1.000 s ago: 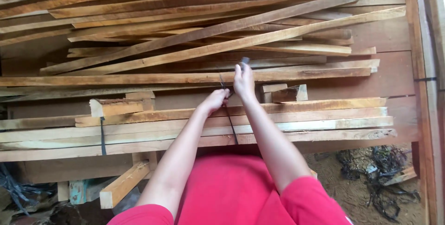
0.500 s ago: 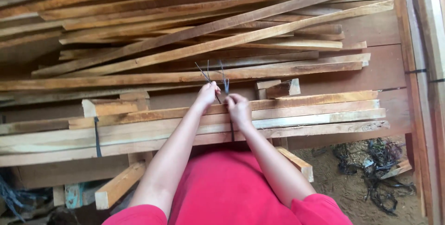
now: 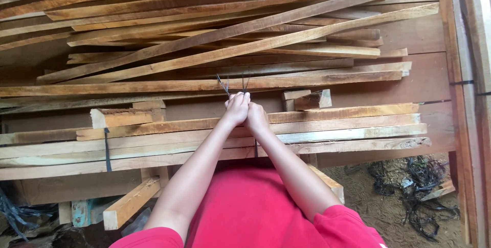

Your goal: Gathering and bundling several thin wood planks together using plastic ties.

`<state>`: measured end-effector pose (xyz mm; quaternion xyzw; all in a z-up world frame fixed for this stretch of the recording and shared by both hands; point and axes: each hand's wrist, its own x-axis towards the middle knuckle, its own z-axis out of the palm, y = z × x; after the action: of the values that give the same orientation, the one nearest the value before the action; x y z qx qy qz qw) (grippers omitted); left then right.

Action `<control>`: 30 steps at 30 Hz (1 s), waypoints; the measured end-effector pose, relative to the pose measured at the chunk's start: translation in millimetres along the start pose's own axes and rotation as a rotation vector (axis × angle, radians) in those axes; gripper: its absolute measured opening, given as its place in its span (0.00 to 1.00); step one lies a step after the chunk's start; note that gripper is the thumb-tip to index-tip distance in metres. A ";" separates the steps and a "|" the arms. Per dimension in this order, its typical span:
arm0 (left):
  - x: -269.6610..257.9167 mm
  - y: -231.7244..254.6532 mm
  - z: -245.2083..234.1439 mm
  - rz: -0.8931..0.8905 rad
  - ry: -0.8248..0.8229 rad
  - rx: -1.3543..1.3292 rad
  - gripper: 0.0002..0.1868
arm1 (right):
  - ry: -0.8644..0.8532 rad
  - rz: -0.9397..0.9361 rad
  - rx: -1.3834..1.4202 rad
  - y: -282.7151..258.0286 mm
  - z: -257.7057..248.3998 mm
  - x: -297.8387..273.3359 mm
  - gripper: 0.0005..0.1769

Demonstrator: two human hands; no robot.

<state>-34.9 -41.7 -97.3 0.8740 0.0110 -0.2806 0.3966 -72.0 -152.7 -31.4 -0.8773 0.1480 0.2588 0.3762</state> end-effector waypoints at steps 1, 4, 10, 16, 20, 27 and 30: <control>0.1 1.2 -0.1 0.002 -0.002 0.001 0.28 | 0.002 0.001 0.001 3.1 0.6 1.0 0.14; -8.3 19.2 -18.2 0.006 -0.032 -0.025 0.28 | 0.061 0.017 0.123 3.7 0.7 0.8 0.16; -41.8 67.0 -86.4 -0.035 0.091 -0.243 0.51 | 0.140 0.056 0.213 6.5 -0.2 9.4 0.11; -6.7 6.7 -40.7 -0.273 -0.267 -0.016 0.49 | 0.094 0.142 0.366 14.5 8.2 21.0 0.13; 16.8 -10.7 -7.7 -0.267 -0.107 -0.273 0.20 | 0.094 0.171 0.444 3.0 -4.7 11.5 0.12; -0.4 -7.0 -7.6 -0.058 0.071 -0.097 0.21 | 0.215 0.226 0.651 -18.9 -21.4 -11.7 0.10; -3.3 -6.3 -11.9 -0.062 0.049 -0.078 0.20 | 0.196 0.288 0.812 -18.6 -27.5 -12.6 0.11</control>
<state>-33.5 -28.4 -93.6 0.8637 0.0587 -0.2707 0.4212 -64.4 -159.6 2.6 -0.6492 0.3934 0.1450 0.6346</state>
